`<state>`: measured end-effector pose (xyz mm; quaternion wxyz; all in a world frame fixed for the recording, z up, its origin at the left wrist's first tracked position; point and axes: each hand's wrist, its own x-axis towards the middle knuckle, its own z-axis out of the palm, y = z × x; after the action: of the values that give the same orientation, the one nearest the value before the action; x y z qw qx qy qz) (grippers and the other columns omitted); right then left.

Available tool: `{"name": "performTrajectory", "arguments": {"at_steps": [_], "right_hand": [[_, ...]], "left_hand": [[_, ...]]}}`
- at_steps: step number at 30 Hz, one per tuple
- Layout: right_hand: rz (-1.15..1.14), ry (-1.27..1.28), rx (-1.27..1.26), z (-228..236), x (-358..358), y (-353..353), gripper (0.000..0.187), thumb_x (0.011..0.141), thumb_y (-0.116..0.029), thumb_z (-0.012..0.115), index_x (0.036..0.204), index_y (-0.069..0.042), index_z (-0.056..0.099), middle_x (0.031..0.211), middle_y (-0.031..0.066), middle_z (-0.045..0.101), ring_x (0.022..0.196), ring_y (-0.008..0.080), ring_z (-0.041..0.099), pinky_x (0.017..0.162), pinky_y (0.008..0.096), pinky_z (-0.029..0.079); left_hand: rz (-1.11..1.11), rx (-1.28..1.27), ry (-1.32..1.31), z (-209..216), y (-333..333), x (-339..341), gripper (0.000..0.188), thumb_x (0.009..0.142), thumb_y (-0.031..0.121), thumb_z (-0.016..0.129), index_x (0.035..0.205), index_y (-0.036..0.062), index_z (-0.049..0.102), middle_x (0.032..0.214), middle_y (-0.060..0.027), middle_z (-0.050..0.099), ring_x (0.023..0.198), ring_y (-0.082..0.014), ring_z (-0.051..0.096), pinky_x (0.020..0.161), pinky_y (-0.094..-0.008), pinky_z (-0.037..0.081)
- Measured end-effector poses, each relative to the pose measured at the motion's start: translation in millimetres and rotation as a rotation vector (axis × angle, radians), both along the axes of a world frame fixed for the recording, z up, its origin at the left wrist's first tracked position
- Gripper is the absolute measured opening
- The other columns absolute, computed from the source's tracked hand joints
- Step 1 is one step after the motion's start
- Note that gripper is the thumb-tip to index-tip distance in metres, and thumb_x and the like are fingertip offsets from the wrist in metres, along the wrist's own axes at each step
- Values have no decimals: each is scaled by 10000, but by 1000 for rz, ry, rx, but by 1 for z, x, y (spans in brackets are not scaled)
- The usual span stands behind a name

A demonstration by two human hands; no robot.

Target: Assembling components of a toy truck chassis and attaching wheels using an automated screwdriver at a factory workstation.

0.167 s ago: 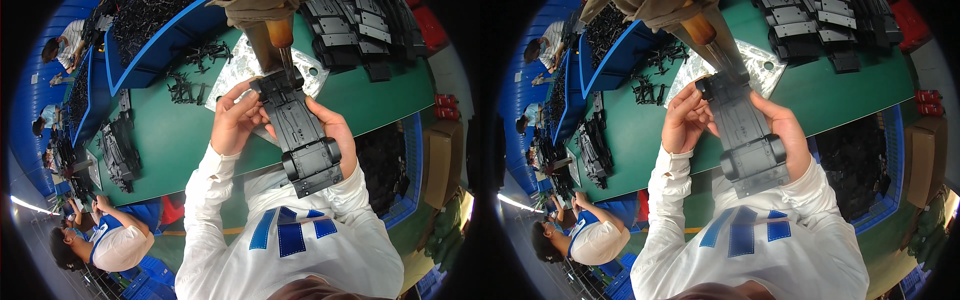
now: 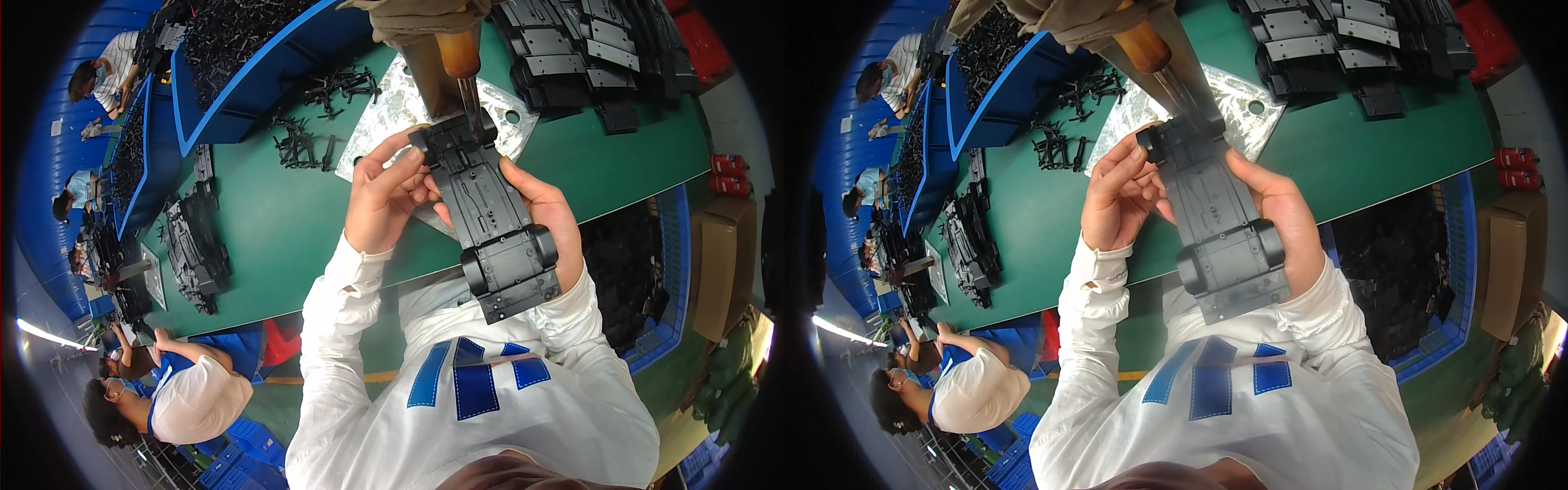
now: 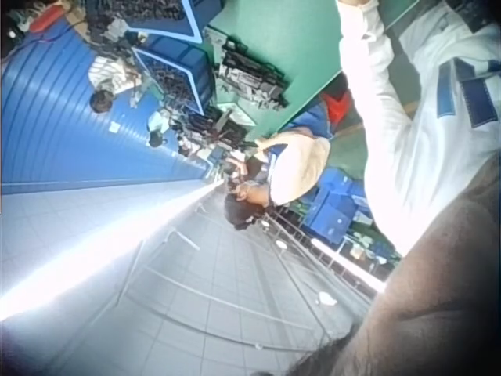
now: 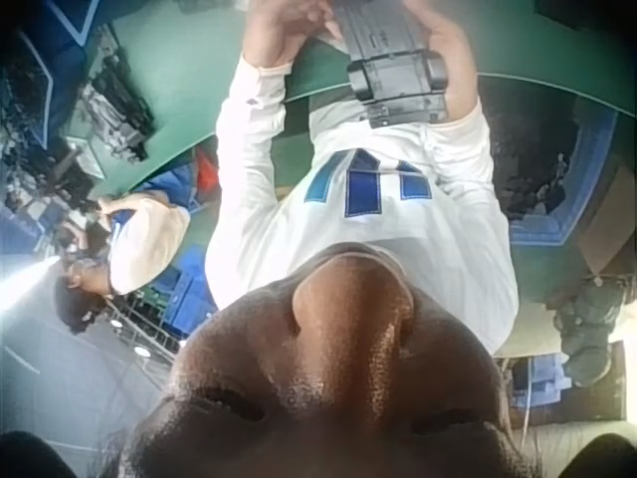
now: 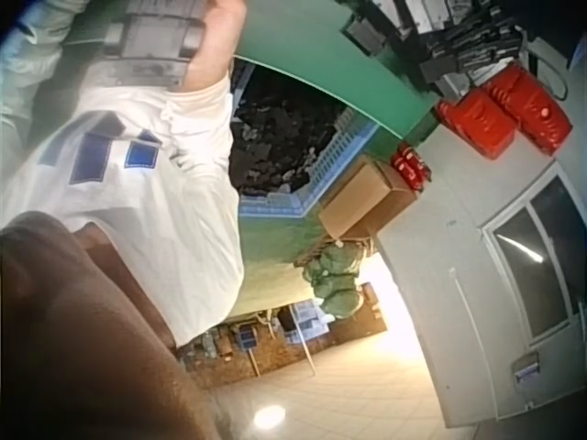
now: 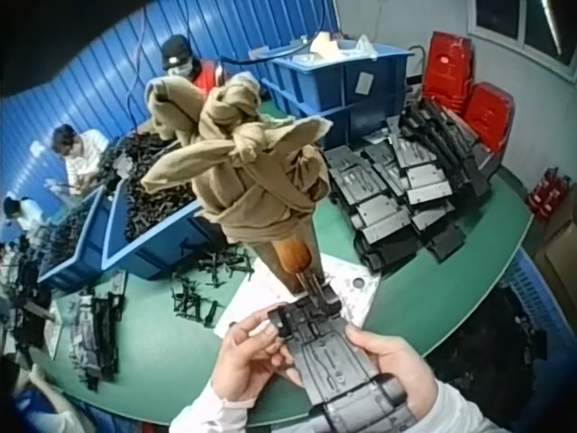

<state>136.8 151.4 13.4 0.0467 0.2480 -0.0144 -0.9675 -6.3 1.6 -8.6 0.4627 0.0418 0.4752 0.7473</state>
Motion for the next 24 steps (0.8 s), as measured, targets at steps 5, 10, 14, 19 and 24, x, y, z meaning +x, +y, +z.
{"name": "performTrajectory", "arguments": {"at_steps": [5, 10, 14, 19, 24], "right_hand": [[0, -17, 35, 1, -1, 0, 517, 1059, -325, 381, 1359, 87, 464, 1283, 269, 588, 1128, 405, 627, 1017, 471, 512], [3, -13, 48, 1, 0, 0, 517, 1058, -325, 380, 1364, 85, 459, 1290, 268, 584, 1131, 409, 624, 1024, 471, 508], [-8, -19, 32, 2, 0, -1, 513, 1058, -320, 381, 1363, 84, 460, 1289, 269, 584, 1132, 411, 623, 1022, 473, 509], [4, -11, 26, -1, -1, 0, 517, 1057, -326, 391, 1359, 88, 461, 1286, 272, 583, 1138, 414, 619, 1021, 477, 509], [4, -1, 2, -3, -1, 1, 522, 1058, -332, 390, 1360, 88, 459, 1282, 276, 584, 1139, 416, 618, 1022, 480, 507]], "left_hand": [[-6, 6, 13, 0, 0, 0, 480, 941, 177, 631, 1345, -50, 502, 862, -87, 639, 706, -146, 604, 650, -242, 482], [-6, 9, 16, 0, 1, 0, 484, 944, 177, 627, 1348, -54, 493, 864, -92, 640, 710, -145, 600, 655, -244, 487], [-9, 21, 12, 1, 1, 0, 484, 944, 176, 626, 1348, -55, 492, 865, -93, 640, 707, -144, 597, 656, -246, 488], [-7, 8, 13, 1, 0, 0, 484, 944, 174, 627, 1348, -54, 491, 857, -95, 639, 700, -145, 594, 655, -248, 491], [-3, 4, 10, 1, 1, 0, 482, 942, 173, 632, 1344, -54, 494, 849, -91, 635, 699, -148, 599, 653, -250, 494]]}}
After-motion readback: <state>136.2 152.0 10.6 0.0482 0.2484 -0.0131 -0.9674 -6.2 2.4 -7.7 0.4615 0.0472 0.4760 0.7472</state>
